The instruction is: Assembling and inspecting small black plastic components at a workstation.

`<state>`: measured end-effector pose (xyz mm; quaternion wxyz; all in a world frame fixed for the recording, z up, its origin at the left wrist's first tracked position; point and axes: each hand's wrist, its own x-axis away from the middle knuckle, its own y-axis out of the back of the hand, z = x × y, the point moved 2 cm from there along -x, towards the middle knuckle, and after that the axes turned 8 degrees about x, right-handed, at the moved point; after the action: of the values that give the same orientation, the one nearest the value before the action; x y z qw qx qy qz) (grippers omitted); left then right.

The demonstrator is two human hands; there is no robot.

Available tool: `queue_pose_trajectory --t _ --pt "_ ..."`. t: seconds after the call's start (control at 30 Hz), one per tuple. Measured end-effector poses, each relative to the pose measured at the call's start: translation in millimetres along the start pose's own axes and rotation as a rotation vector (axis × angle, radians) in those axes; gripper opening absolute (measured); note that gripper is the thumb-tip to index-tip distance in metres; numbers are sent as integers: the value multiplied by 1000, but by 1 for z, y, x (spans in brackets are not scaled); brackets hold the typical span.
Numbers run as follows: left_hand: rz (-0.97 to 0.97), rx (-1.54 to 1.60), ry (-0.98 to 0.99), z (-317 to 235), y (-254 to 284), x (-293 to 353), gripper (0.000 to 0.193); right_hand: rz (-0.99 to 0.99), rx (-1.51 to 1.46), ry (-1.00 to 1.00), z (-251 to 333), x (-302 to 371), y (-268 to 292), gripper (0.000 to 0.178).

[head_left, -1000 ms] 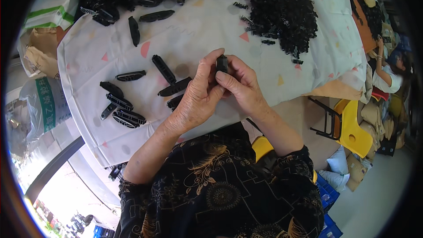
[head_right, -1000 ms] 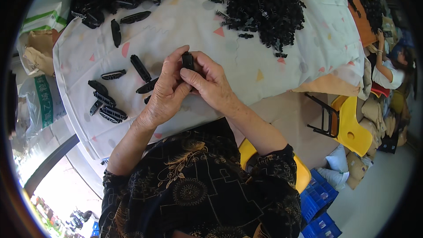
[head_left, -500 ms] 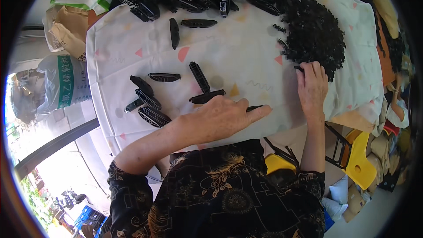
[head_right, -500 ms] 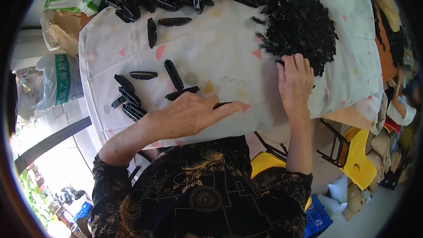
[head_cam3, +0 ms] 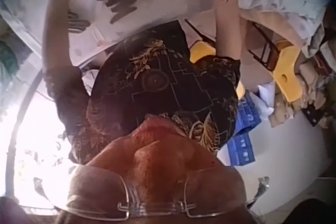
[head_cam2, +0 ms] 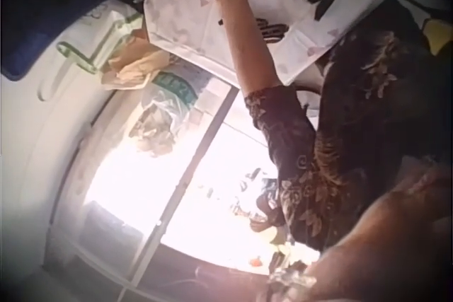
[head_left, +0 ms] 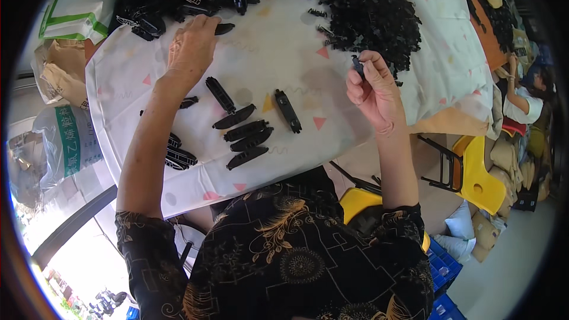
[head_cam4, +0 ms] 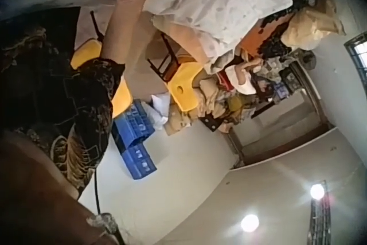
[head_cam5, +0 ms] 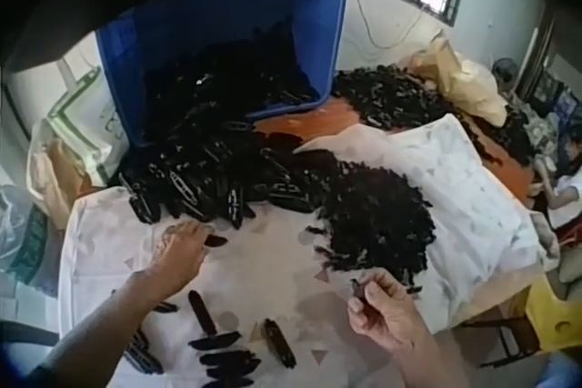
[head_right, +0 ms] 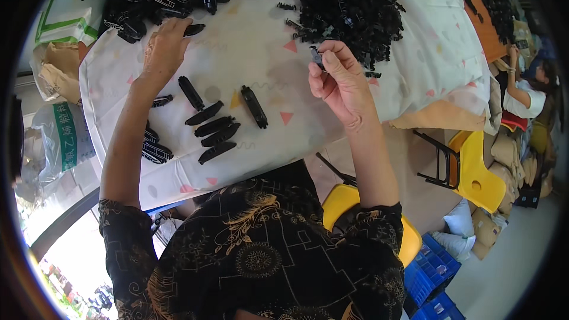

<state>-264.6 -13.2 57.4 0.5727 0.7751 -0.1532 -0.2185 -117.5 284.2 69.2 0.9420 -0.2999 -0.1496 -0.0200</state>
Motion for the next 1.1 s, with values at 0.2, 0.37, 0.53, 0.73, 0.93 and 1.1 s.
queue_pose_trajectory --t 0.2,0.37,0.53,0.73,0.93,1.1 --pt "-75 182 147 -14 -3 4 31 59 212 34 2 16 -2 13" --pt "206 1483 477 -88 3 30 32 -74 398 134 -11 26 -23 11" --pt "189 1703 486 -135 5 60 44 -96 550 371 -27 29 -50 12" --pt "150 1512 421 -145 3 69 52 -80 325 248 -47 27 -56 8" --pt "117 1342 354 -152 2 74 53 -75 101 203 -52 27 -56 7" --pt "115 1282 339 -157 5 74 52 -93 61 173 -53 29 -59 6"
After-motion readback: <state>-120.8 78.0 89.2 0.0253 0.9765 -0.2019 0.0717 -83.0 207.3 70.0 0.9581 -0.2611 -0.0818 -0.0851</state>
